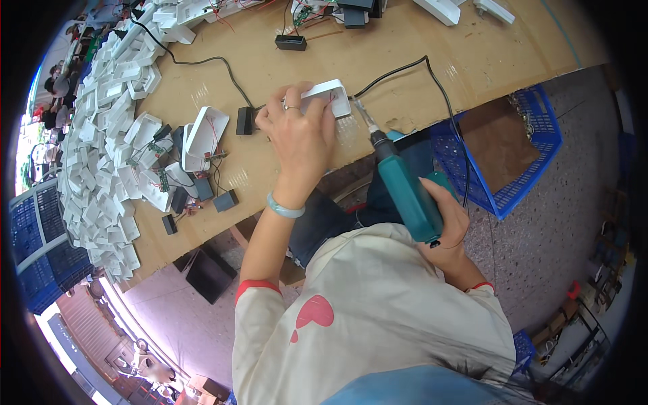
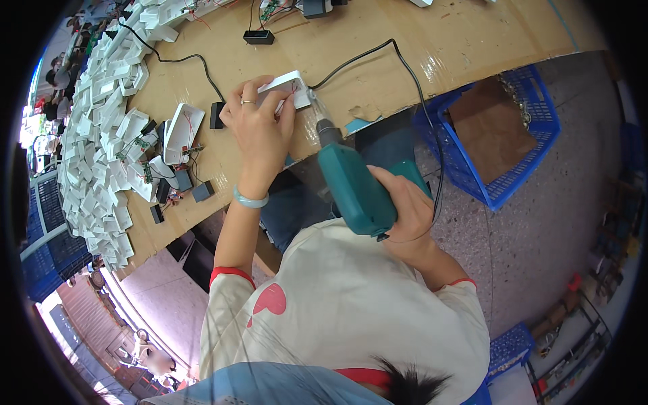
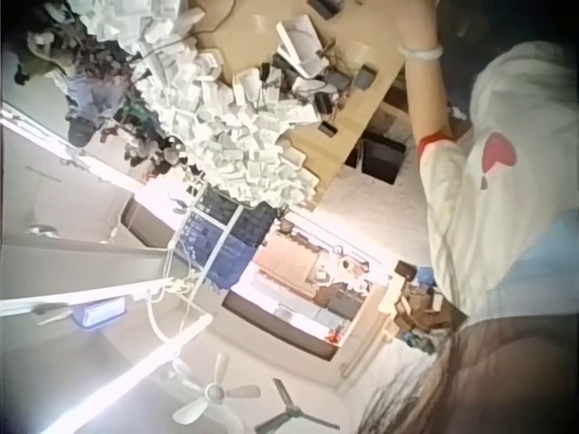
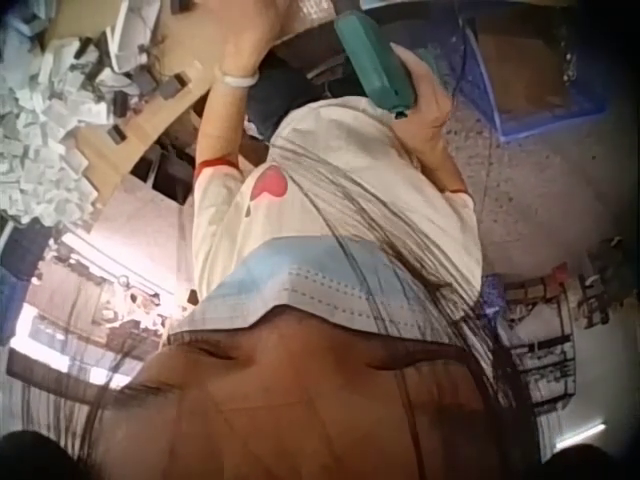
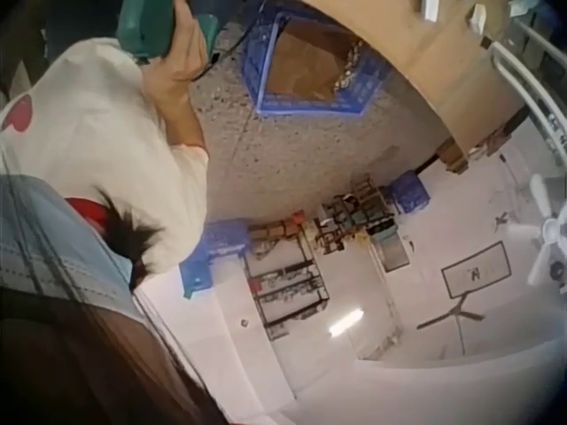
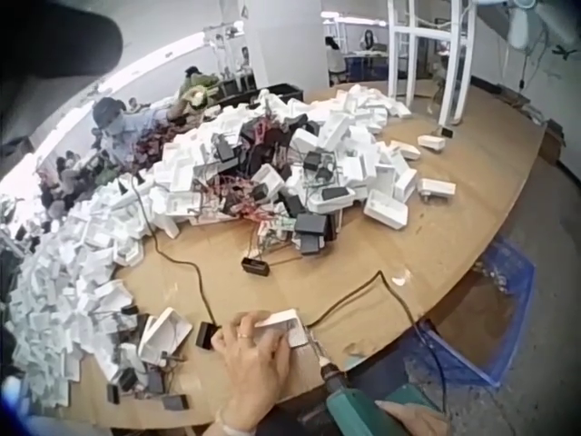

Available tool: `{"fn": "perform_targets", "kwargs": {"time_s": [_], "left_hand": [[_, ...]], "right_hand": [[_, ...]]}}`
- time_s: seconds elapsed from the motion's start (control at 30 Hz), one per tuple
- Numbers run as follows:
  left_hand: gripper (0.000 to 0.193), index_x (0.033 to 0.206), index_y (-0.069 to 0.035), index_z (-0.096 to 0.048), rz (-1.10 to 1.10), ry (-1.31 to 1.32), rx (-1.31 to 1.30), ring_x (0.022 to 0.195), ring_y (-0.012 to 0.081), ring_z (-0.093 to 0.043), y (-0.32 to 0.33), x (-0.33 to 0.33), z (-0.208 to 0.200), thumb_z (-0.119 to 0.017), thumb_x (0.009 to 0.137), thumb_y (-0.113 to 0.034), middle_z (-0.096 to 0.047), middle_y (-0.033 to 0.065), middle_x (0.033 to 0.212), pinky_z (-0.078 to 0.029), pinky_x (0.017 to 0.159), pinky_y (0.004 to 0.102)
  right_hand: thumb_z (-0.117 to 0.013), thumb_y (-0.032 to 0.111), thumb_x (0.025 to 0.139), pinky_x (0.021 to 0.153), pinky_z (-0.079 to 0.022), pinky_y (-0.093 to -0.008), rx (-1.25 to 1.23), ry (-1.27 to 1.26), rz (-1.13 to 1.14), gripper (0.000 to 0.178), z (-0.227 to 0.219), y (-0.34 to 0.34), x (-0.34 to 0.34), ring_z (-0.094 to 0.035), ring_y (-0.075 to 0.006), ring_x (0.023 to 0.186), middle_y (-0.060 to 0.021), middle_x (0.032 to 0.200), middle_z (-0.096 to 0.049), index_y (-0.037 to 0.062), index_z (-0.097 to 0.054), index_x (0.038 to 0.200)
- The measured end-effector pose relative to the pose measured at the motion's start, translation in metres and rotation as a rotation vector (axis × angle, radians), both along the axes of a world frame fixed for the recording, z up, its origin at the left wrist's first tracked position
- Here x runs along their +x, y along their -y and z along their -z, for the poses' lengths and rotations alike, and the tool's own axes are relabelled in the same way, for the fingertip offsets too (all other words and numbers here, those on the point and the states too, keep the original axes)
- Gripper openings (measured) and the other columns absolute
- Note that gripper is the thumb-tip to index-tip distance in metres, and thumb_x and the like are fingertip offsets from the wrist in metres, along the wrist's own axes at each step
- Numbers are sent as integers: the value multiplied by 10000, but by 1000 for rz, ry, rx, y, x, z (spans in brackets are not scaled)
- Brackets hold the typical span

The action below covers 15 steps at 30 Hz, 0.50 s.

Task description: Assembling electronic components into plastic housings using an electric screwdriver.

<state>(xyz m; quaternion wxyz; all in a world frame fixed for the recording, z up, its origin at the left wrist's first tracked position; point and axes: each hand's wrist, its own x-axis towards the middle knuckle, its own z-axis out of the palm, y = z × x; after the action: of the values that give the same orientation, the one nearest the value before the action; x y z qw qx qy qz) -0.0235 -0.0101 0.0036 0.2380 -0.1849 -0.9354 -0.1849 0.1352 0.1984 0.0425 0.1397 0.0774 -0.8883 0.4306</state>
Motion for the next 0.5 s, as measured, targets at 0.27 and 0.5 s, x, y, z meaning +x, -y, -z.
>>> {"fn": "perform_targets", "kwargs": {"time_s": [0.27,0.5], "left_hand": [[73,896,-123,-754,-8,-8,14,1126,283,-564,-1,-1,6,-775,838,-163,-669,24,1182,-361,956,459],[77,902,-100,-727,-17,-3,92,1083,277,-591,-5,-4,9,-762,849,-142,-670,41,1167,-391,935,428]], "right_hand": [[-700,-47,796,794,-554,-322,-53,-11,67,456,-1,-2,-1,-720,-261,867,-162,1029,-714,-34,-638,1247],[-681,-89,786,791,-554,-309,-22,-32,68,458,0,-4,-2,-718,-247,867,-160,1024,-709,-37,-636,1239]]}}
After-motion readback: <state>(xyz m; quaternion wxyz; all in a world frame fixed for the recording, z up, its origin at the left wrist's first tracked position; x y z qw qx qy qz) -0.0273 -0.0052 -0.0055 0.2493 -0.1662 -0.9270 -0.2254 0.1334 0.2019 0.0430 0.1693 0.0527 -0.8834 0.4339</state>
